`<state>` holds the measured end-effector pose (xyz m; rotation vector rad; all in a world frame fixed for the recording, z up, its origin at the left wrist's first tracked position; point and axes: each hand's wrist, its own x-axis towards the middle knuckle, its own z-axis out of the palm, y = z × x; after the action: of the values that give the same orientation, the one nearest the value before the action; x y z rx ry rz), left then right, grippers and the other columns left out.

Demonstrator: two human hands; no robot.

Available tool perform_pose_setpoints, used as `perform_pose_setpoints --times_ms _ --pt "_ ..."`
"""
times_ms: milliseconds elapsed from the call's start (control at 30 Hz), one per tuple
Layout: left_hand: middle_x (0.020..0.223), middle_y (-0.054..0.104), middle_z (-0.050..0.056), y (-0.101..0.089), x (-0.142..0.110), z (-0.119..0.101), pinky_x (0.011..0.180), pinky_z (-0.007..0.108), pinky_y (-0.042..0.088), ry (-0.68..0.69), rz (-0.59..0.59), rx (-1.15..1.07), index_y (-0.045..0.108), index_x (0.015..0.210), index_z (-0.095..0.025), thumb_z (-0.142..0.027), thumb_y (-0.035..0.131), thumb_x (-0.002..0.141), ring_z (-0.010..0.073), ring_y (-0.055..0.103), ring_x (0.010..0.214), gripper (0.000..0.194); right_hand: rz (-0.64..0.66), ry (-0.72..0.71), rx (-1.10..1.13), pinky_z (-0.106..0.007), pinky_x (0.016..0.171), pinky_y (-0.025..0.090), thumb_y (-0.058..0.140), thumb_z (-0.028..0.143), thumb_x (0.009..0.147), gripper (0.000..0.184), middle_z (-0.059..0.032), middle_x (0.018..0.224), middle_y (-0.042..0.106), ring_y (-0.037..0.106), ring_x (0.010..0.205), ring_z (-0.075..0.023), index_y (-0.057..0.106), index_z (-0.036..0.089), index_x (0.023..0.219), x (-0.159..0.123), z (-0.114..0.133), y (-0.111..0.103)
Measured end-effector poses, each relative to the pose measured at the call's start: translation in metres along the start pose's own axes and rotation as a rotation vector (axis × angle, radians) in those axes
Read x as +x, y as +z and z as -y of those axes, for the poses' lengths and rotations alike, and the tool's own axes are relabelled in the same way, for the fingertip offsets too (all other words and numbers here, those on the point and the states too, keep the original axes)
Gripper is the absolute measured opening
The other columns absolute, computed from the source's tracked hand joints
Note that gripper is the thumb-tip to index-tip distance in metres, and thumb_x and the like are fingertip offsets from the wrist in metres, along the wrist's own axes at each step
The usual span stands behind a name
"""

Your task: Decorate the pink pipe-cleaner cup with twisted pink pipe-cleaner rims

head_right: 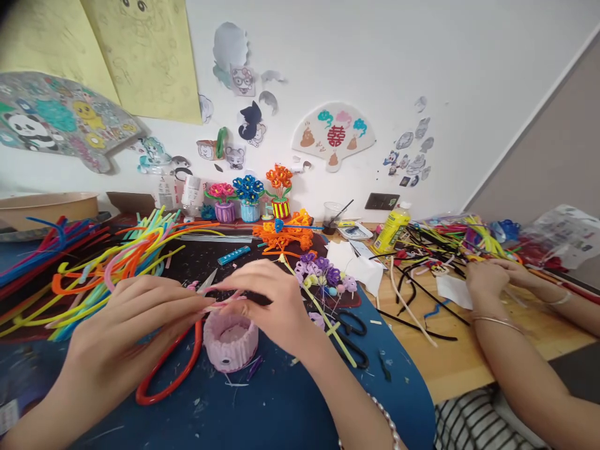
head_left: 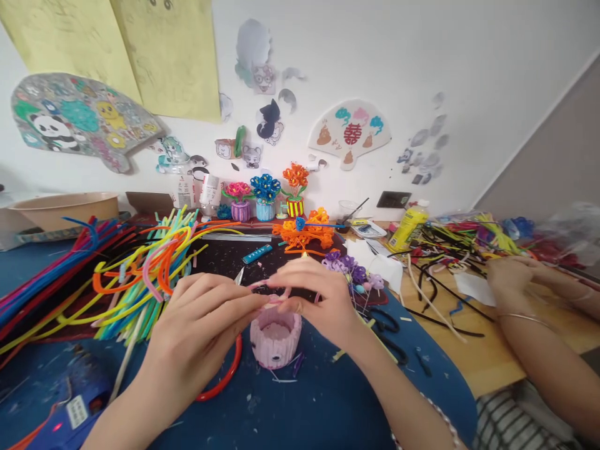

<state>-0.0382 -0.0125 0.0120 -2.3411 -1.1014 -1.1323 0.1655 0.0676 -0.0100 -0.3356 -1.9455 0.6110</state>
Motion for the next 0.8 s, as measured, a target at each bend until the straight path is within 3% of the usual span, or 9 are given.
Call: perform_pose_setpoints --times_ms 133,233,333,500,600,800 --pt "0.092 0.071 0.001 -0.002 -0.002 -0.002 0.078 0.031 0.044 -0.026 -0.014 -0.003 0.065 0.102 -0.022 -0.012 0.061 0.087 0.0155 0.061 0.085 0.019 0.227 0.377 0.145 -0.043 0.107 0.041 0.084 0.049 0.063 0.094 -0.0105 0.137 0.052 0.051 0.126 -0.0263 0.04 0.029 0.143 -0.002 -0.004 -0.016" --pt "0.095 0.072 0.001 0.001 -0.006 -0.004 0.079 0.03 0.045 0.033 0.027 -0.034 0.066 0.105 -0.024 -0.011 0.056 0.09 0.0152 0.062 0.089 0.021 0.498 0.533 0.209 -0.043 0.109 0.039 0.09 0.043 0.056 0.116 -0.0121 0.147 0.038 0.043 0.134 -0.0271 0.021 0.03 0.148 -0.007 -0.006 -0.019" --pt "0.1 0.072 0.0 0.007 -0.01 -0.007 0.082 0.03 0.043 0.073 0.107 -0.096 0.067 0.105 -0.025 -0.011 0.053 0.091 0.0155 0.061 0.095 0.024 0.618 0.581 0.176 -0.042 0.108 0.037 0.091 0.039 0.054 0.114 -0.011 0.144 0.039 0.043 0.133 -0.027 0.022 0.029 0.144 -0.01 -0.005 -0.014" --pt "0.1 0.071 0.0 0.01 -0.012 -0.008 0.082 0.033 0.041 0.029 0.233 -0.136 0.068 0.1 -0.026 -0.015 0.058 0.09 0.0157 0.059 0.089 0.017 0.646 0.616 0.024 -0.039 0.097 0.043 0.088 0.038 0.058 0.094 -0.0074 0.129 0.05 0.051 0.117 -0.0262 0.032 0.027 0.133 -0.007 -0.001 -0.008" --pt "0.098 0.07 0.002 0.008 -0.01 -0.007 0.08 0.031 0.045 0.013 0.172 -0.143 0.067 0.1 -0.021 -0.012 0.059 0.089 0.0148 0.058 0.084 0.016 0.623 0.581 0.028 -0.036 0.094 0.043 0.087 0.036 0.06 0.087 -0.0059 0.127 0.049 0.051 0.114 -0.0246 0.034 0.027 0.13 -0.006 -0.001 -0.007" --pt "0.09 0.069 0.004 0.002 -0.007 -0.014 0.076 0.028 0.051 0.005 -0.096 -0.062 0.069 0.094 -0.017 -0.002 0.06 0.084 0.0143 0.061 0.082 0.02 0.61 0.572 0.197 -0.036 0.097 0.042 0.087 0.032 0.06 0.086 -0.0046 0.127 0.05 0.052 0.114 -0.0233 0.035 0.028 0.13 -0.006 -0.003 -0.003"
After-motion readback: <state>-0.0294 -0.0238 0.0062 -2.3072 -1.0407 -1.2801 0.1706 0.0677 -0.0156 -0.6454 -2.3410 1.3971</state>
